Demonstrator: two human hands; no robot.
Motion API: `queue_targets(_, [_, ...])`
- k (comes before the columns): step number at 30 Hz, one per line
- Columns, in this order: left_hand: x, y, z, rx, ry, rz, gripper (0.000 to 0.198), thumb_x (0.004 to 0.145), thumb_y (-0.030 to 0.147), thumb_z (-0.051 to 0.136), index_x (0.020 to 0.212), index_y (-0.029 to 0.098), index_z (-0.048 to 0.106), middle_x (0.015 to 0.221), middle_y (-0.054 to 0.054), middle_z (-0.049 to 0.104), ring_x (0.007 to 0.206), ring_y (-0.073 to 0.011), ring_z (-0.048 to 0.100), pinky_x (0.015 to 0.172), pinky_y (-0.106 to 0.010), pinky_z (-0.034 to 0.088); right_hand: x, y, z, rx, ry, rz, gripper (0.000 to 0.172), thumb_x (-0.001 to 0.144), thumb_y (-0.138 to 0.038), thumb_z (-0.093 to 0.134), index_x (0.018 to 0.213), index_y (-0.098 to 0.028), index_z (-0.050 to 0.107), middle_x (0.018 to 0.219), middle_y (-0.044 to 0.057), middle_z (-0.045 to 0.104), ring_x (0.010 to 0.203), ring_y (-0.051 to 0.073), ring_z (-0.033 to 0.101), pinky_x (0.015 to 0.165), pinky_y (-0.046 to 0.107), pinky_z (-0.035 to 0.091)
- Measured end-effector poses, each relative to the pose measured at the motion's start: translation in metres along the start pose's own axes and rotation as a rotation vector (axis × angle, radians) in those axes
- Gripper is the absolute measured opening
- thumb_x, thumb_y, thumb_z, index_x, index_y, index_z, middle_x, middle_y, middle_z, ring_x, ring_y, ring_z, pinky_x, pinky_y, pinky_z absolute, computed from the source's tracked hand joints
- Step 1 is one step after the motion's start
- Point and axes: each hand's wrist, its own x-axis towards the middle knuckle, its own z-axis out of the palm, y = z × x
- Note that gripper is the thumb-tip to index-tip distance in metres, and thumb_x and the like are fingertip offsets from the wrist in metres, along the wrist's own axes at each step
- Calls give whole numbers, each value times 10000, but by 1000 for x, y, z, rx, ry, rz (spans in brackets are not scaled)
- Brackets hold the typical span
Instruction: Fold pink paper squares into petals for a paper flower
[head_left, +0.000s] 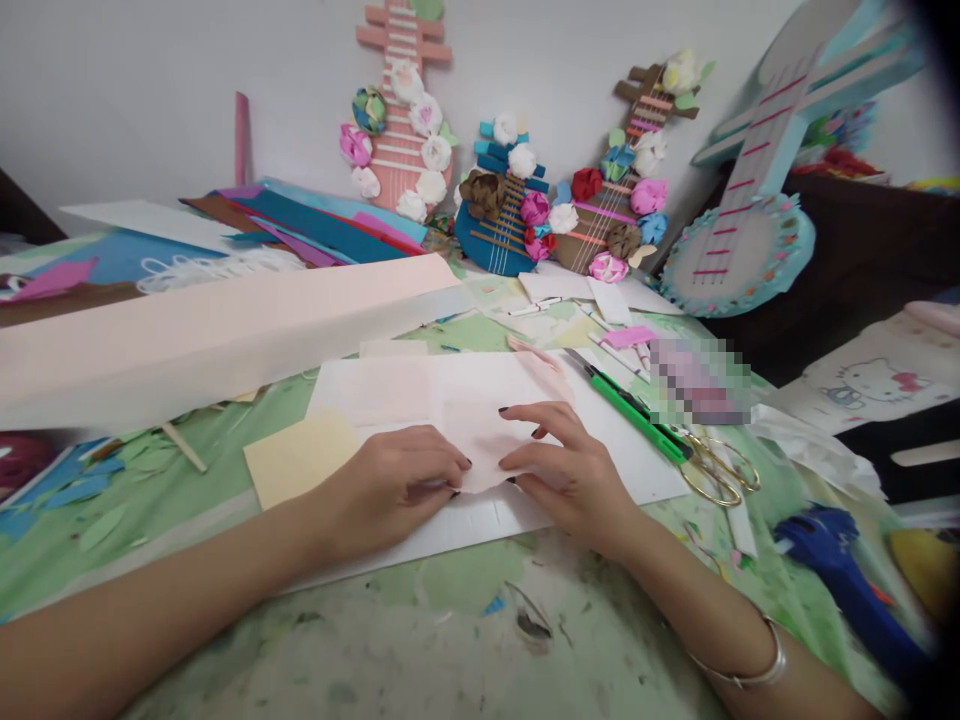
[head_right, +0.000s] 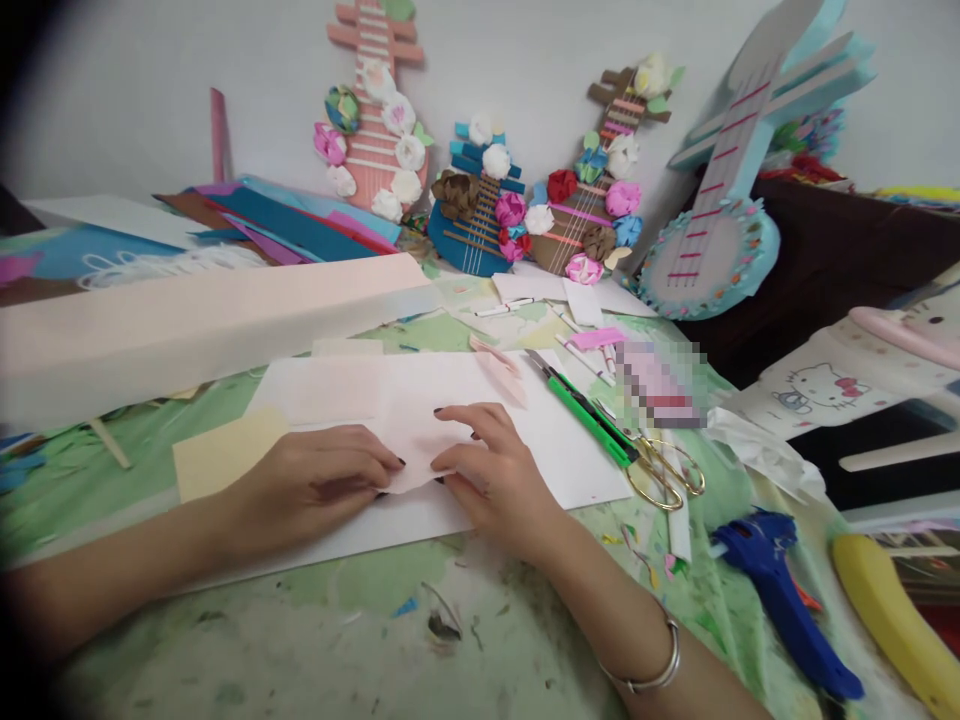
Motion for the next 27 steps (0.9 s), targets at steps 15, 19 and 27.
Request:
queue_targets(15, [7, -5, -15, -139, -325, -78, 223, 879, 115, 487, 887, 221, 683, 959, -43, 636, 906, -154, 565, 803, -259, 455, 3, 1, -19, 197, -365, 2, 218, 847, -54, 524, 902, -200, 677, 927, 61, 652, 892, 174, 547, 788, 330, 485])
queue_targets(19, [8, -6, -17, -137, -382, -79, 297, 903, 99, 415, 924, 241, 676, 939, -38, 616, 896, -151, 554, 786, -246, 441, 5, -3, -23, 186, -399, -13, 228, 887, -78, 483, 950, -196, 669, 950, 74, 650, 913, 178, 552, 809, 338, 478])
queue_targets(27, [9, -6, -12, -121, -352, -84, 347, 917, 99, 343, 918, 241, 659, 895, -41, 623, 899, -171, 536, 793, -276, 422, 4, -7, -12, 114, -376, 18, 315, 873, -23, 412, 957, -211, 650, 894, 59, 619, 891, 190, 504, 767, 348, 436])
